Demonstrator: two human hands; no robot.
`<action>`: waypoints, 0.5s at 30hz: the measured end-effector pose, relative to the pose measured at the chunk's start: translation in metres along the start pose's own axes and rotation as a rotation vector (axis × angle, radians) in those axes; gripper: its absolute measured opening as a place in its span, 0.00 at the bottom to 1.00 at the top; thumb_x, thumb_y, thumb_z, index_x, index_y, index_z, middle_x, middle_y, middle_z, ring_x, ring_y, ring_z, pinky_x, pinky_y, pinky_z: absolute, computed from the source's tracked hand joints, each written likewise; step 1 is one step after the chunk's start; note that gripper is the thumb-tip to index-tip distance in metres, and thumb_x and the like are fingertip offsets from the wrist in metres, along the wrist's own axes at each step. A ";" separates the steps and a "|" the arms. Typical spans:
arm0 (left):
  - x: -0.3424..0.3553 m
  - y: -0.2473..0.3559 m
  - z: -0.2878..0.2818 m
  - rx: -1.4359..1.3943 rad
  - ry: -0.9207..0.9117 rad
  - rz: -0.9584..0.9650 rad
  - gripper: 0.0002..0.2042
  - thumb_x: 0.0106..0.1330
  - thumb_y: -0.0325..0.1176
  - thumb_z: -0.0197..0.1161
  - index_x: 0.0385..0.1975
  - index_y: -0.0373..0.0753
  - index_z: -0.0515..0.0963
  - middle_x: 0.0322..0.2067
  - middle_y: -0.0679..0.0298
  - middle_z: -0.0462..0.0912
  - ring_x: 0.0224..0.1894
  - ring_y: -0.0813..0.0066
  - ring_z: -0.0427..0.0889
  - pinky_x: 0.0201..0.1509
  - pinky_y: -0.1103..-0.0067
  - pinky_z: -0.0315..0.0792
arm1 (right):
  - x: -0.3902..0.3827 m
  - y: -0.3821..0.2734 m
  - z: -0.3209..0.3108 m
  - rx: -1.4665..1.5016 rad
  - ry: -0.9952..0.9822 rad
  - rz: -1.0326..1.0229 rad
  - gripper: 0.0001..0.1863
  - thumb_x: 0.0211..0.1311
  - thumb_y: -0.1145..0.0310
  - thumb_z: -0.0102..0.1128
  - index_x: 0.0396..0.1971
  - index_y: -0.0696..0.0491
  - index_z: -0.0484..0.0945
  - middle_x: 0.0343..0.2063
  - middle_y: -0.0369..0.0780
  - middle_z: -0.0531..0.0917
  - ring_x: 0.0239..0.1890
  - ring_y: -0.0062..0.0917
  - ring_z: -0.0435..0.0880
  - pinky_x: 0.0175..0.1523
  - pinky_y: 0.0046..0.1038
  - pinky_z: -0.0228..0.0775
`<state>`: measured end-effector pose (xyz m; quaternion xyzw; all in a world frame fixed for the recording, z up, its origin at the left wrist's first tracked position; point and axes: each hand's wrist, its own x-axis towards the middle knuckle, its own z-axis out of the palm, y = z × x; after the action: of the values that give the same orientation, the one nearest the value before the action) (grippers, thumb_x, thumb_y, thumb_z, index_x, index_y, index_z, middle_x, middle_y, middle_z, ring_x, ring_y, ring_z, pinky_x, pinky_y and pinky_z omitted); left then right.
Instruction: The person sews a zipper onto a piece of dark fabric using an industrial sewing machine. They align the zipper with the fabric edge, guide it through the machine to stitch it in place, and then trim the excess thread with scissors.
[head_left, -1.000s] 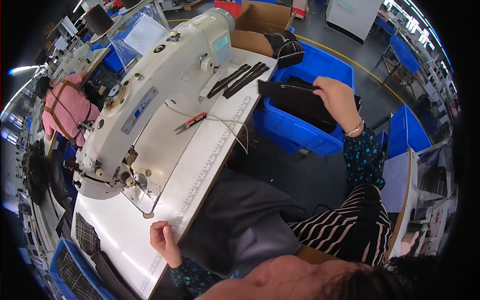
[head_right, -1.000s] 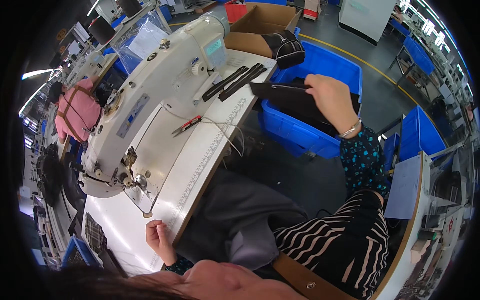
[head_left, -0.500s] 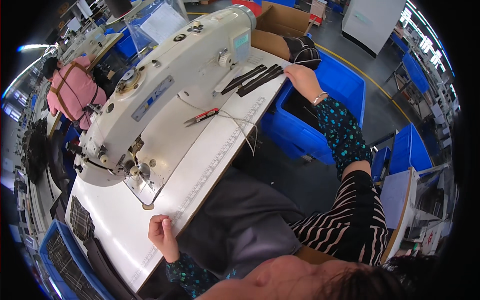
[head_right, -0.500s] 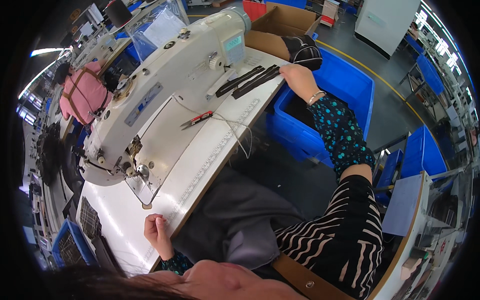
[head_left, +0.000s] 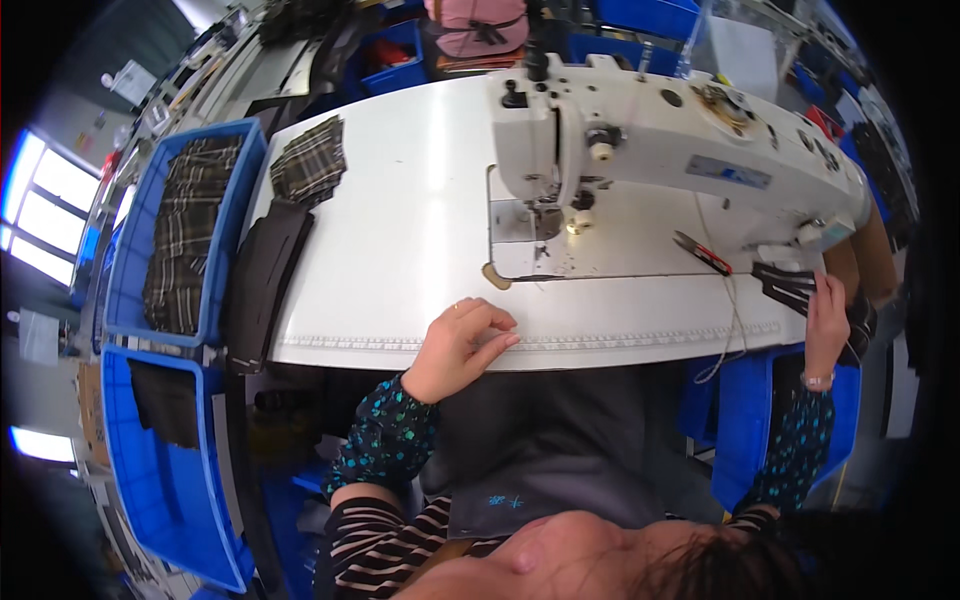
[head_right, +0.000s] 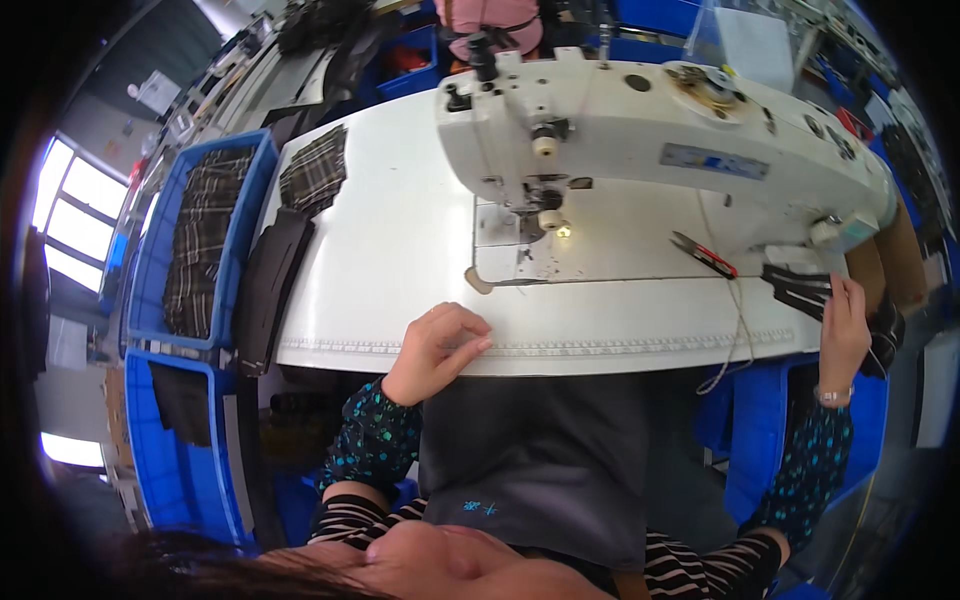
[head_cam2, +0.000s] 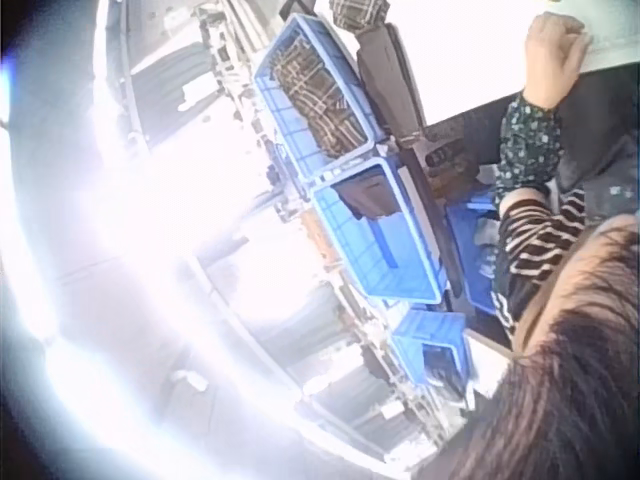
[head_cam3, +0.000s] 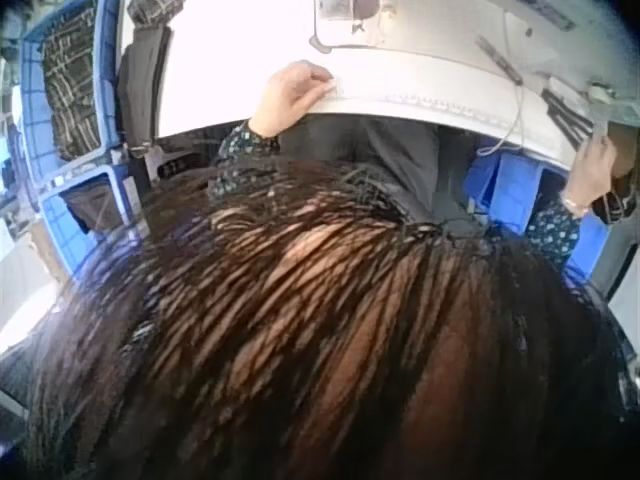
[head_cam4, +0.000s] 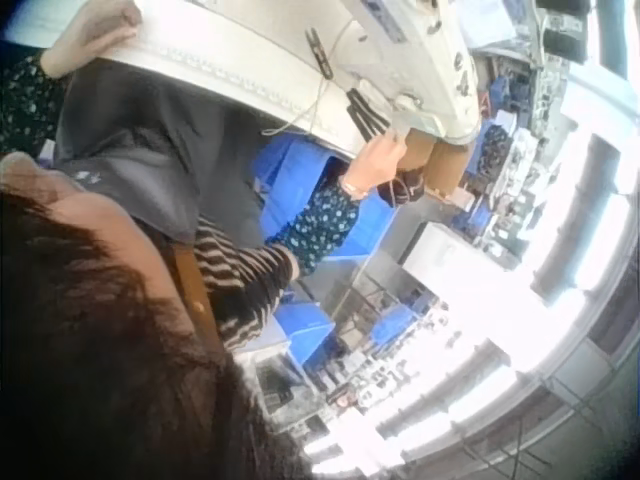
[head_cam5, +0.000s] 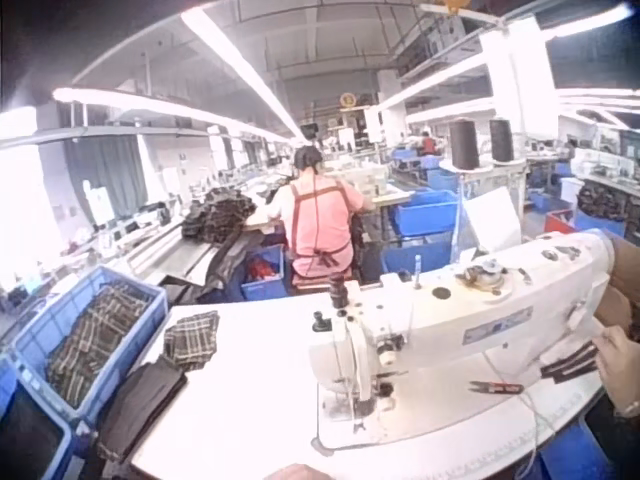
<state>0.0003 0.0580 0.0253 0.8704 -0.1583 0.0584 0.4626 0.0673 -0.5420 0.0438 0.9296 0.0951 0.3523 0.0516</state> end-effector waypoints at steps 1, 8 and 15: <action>0.005 -0.003 -0.013 0.177 0.027 0.064 0.06 0.69 0.28 0.71 0.42 0.37 0.85 0.39 0.58 0.87 0.41 0.61 0.85 0.48 0.70 0.79 | -0.004 -0.016 -0.008 0.065 0.045 -0.044 0.22 0.63 0.82 0.63 0.58 0.55 0.84 0.54 0.46 0.83 0.51 0.42 0.87 0.49 0.38 0.81; 0.075 -0.103 -0.133 0.797 0.361 -0.052 0.06 0.73 0.34 0.66 0.39 0.39 0.86 0.38 0.59 0.88 0.45 0.54 0.86 0.48 0.64 0.79 | -0.007 -0.196 -0.012 0.499 0.100 -0.451 0.16 0.55 0.81 0.73 0.46 0.61 0.85 0.51 0.50 0.86 0.48 0.42 0.90 0.48 0.36 0.86; 0.148 -0.196 -0.218 0.997 0.463 -0.430 0.14 0.68 0.44 0.67 0.37 0.39 0.87 0.40 0.54 0.90 0.46 0.49 0.88 0.51 0.60 0.80 | 0.005 -0.267 0.012 0.701 -0.068 -0.480 0.17 0.55 0.80 0.71 0.46 0.65 0.84 0.51 0.51 0.86 0.46 0.45 0.89 0.47 0.38 0.86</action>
<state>0.2144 0.3071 0.0315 0.9600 0.1735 0.2189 0.0217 0.0416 -0.2806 -0.0058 0.8535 0.4210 0.2458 -0.1839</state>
